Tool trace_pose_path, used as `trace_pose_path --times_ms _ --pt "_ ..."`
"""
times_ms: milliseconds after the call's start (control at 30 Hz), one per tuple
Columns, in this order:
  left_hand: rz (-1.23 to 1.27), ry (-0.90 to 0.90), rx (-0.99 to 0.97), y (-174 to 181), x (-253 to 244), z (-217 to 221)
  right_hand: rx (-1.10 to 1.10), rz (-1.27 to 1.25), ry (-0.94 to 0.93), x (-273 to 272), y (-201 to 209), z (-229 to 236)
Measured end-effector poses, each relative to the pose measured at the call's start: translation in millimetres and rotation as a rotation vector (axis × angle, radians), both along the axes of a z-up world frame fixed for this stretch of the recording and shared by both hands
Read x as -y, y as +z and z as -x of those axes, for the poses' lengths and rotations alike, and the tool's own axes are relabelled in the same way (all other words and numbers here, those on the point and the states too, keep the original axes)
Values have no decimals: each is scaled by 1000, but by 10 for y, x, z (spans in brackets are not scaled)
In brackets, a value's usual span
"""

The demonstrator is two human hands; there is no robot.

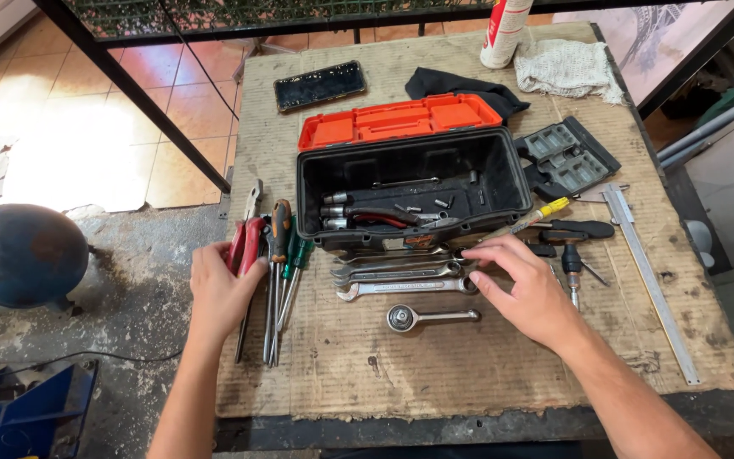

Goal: The person opens a red and black toolbox on a wooden table and removes various tools, including screwdrivers, pliers, wrenches, and sockets. They place the tools on the table one by one, arranging them in a neat layout. The person also handles a small metal component, possibly a socket or bit, and places it with the other tools.

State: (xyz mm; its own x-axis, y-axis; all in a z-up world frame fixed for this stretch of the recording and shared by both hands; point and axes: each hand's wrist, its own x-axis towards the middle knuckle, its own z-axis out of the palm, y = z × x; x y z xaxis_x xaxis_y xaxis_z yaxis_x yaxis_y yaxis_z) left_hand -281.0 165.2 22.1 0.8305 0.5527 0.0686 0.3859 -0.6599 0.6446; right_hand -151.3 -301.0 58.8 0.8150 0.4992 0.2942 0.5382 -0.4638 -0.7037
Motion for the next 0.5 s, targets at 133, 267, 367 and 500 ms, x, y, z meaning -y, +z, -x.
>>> trace_pose_path --times_ms 133,267,367,500 --pt "-38 8 -35 84 108 90 -18 7 4 -1 87 22" --pt "-15 25 -113 12 198 388 -25 22 11 -12 101 34" --pt "-13 48 -133 121 288 555 -25 21 19 -5 63 35" --pt "91 18 -75 446 448 611 -18 21 25 -5 -10 -10"
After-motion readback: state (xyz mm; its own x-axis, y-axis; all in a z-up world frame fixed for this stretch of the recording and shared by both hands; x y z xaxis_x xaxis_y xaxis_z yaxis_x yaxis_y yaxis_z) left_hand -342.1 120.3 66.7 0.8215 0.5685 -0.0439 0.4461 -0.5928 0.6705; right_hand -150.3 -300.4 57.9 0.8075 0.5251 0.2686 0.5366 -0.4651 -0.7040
